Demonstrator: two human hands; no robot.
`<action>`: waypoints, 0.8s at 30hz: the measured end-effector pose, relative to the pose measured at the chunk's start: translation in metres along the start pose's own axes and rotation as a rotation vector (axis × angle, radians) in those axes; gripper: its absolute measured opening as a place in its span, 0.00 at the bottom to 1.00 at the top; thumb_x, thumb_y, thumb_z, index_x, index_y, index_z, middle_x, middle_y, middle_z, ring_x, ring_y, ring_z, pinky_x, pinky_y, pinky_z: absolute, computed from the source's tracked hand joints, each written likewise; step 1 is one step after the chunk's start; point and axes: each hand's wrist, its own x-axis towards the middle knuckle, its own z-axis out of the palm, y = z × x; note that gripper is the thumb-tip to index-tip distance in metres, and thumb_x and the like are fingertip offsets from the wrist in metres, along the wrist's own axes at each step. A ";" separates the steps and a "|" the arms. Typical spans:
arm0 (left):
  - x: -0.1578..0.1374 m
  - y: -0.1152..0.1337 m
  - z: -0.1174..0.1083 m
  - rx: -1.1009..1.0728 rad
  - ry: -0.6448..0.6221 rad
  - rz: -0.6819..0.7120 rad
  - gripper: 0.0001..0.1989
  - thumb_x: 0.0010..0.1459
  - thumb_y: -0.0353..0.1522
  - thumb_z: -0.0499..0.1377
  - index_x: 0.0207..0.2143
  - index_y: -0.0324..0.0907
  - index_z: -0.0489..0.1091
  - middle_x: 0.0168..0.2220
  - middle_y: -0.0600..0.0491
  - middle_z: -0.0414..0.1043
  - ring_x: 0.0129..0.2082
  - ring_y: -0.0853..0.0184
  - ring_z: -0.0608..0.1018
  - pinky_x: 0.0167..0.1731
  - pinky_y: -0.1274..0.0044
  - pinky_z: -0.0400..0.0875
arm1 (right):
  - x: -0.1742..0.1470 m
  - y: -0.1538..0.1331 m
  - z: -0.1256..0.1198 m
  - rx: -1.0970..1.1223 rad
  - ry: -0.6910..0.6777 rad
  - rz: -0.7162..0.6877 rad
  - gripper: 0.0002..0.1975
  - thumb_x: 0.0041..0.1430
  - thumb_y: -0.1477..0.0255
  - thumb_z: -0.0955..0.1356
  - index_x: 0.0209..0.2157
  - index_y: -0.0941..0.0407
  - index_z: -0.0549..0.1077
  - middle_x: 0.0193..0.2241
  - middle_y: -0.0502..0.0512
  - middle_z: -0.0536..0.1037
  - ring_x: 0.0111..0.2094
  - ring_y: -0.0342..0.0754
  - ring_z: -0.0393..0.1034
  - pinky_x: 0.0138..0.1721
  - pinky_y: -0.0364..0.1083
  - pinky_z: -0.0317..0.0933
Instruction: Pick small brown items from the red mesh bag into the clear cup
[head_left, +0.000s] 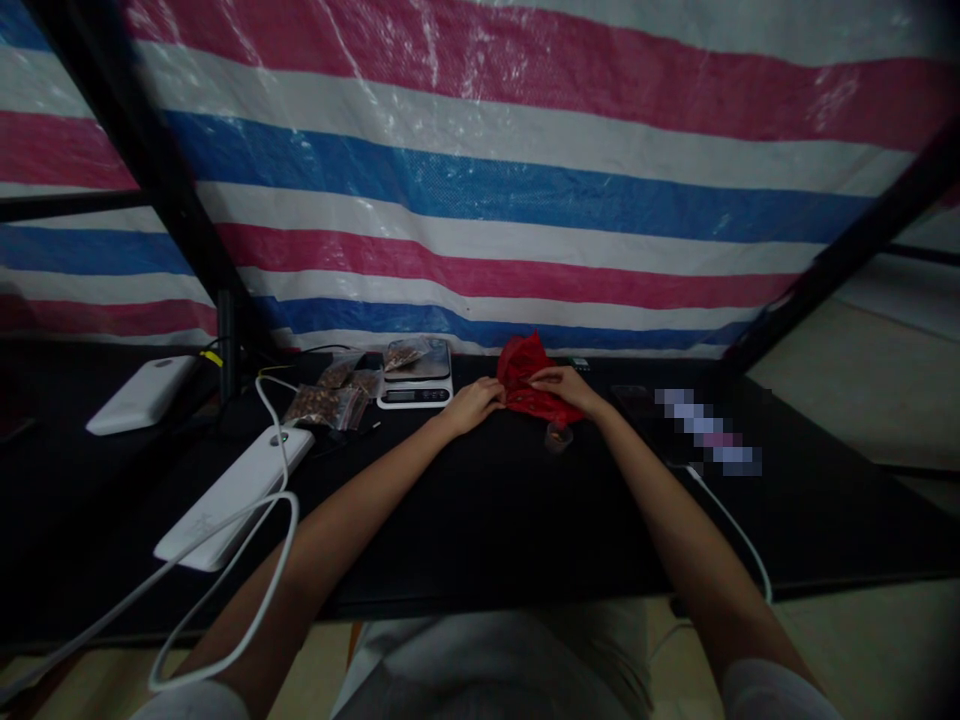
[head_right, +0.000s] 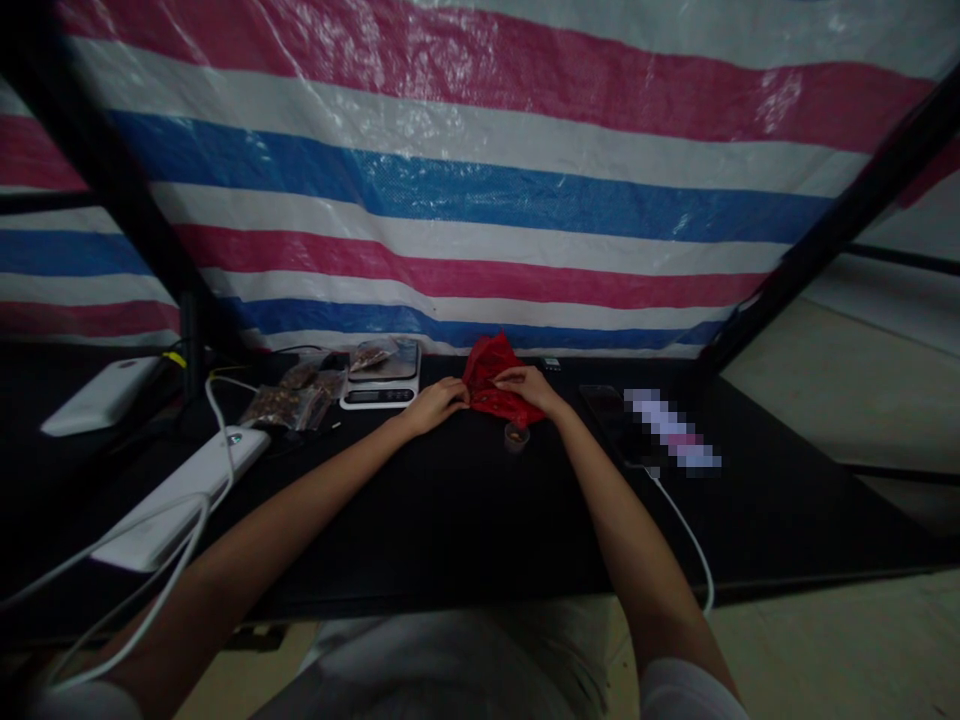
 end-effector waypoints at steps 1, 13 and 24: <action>0.000 0.000 0.000 -0.006 0.000 -0.001 0.03 0.57 0.31 0.53 0.31 0.40 0.65 0.34 0.53 0.66 0.38 0.67 0.68 0.39 0.77 0.62 | 0.001 0.002 -0.001 -0.023 0.004 0.002 0.13 0.41 0.66 0.70 0.30 0.59 0.75 0.33 0.55 0.78 0.36 0.49 0.71 0.44 0.51 0.61; 0.001 -0.001 0.002 -0.007 0.006 0.019 0.03 0.57 0.30 0.53 0.31 0.39 0.64 0.32 0.53 0.65 0.37 0.68 0.67 0.38 0.77 0.62 | -0.004 0.004 0.007 0.303 0.202 0.184 0.16 0.38 0.66 0.73 0.31 0.59 0.75 0.33 0.56 0.78 0.35 0.49 0.72 0.43 0.50 0.64; -0.001 0.005 -0.001 0.041 0.074 0.009 0.09 0.59 0.35 0.49 0.33 0.40 0.65 0.36 0.52 0.65 0.39 0.67 0.68 0.40 0.76 0.64 | -0.054 -0.058 -0.022 -0.094 0.025 -0.083 0.13 0.44 0.63 0.70 0.32 0.57 0.75 0.33 0.55 0.77 0.37 0.51 0.70 0.43 0.50 0.62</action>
